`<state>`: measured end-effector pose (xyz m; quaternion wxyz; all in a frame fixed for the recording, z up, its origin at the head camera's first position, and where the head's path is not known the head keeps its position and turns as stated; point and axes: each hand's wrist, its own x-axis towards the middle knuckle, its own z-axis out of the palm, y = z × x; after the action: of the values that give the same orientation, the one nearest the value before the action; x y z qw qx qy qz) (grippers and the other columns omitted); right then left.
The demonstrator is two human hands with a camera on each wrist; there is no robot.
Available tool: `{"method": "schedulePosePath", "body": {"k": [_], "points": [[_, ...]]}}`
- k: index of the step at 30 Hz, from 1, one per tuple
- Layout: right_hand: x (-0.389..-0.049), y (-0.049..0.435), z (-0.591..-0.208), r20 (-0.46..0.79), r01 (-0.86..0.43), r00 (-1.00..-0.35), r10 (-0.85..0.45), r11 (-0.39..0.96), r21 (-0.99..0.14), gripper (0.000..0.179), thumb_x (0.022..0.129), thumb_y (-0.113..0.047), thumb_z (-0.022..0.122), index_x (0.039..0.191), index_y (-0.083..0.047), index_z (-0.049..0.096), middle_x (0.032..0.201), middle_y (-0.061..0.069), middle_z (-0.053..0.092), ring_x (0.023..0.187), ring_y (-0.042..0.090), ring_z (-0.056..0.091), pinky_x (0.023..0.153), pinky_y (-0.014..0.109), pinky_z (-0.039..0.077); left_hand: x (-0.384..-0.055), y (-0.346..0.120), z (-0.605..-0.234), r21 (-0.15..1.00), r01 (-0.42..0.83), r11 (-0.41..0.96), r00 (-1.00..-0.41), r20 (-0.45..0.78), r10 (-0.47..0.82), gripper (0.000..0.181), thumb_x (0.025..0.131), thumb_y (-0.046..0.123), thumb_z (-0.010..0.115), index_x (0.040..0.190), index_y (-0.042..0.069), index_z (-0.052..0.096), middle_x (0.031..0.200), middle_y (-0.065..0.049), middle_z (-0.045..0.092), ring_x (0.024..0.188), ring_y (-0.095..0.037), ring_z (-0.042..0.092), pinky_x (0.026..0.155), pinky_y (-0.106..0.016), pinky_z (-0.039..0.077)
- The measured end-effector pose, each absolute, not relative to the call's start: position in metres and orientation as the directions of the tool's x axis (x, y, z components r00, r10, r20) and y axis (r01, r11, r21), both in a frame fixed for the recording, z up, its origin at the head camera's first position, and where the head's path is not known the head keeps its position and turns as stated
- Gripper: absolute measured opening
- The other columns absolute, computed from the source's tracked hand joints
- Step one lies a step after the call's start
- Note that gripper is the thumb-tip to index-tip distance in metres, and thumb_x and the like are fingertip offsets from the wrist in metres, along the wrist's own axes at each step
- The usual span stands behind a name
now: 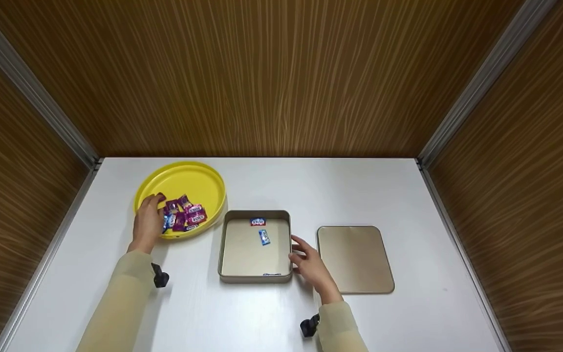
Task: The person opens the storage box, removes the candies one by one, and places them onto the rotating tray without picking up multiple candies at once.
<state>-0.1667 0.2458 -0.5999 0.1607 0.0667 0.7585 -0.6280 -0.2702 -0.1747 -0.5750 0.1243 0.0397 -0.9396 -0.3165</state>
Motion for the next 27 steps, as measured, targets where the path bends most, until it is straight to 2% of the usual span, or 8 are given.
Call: {"method": "schedulePosePath", "body": {"k": [4,7,17,27], "points": [[-0.167,0.246,-0.6,-0.325,0.301,-0.94,-0.099,0.203,-0.932,0.056,0.096,-0.006,0.056,0.15,-0.014,0.041,0.143,0.021,0.044,0.126,0.042,0.048,0.09,0.048,0.052,-0.269,-0.165,-0.572,0.544,0.014,0.839,-0.969,0.214,-0.123,0.037,0.093,0.001,0.061,0.128,-0.007,0.057,0.135,-0.029,0.05,0.121,-0.044,0.052,0.098,-0.052,0.045],[-0.167,0.247,-0.6,-0.318,0.292,-0.942,-0.107,0.207,-0.934,0.056,0.096,-0.006,0.056,0.15,-0.013,0.04,0.144,0.022,0.043,0.126,0.043,0.048,0.09,0.048,0.052,-0.265,-0.156,-0.569,0.518,0.017,0.855,-0.976,0.194,-0.097,0.039,0.092,0.008,0.065,0.128,-0.005,0.059,0.134,-0.028,0.052,0.119,-0.044,0.053,0.097,-0.054,0.045],[-0.166,0.246,-0.597,-0.316,0.294,-0.942,-0.114,0.175,-0.94,0.056,0.097,-0.005,0.057,0.15,-0.009,0.04,0.143,0.025,0.043,0.127,0.046,0.046,0.091,0.051,0.051,-0.243,-0.118,-0.55,0.45,0.108,0.886,-0.976,0.218,0.008,0.04,0.09,0.022,0.072,0.121,-0.002,0.065,0.128,-0.026,0.057,0.115,-0.043,0.056,0.092,-0.055,0.048],[-0.17,0.246,-0.598,-0.343,0.322,-0.93,-0.129,0.162,-0.933,0.056,0.099,-0.003,0.053,0.151,-0.005,0.034,0.146,0.029,0.037,0.129,0.049,0.042,0.094,0.054,0.048,-0.223,-0.074,-0.547,0.38,0.209,0.901,-0.968,0.21,0.136,0.046,0.088,0.031,0.073,0.125,0.005,0.064,0.126,-0.022,0.059,0.111,-0.041,0.058,0.091,-0.054,0.048]]}}
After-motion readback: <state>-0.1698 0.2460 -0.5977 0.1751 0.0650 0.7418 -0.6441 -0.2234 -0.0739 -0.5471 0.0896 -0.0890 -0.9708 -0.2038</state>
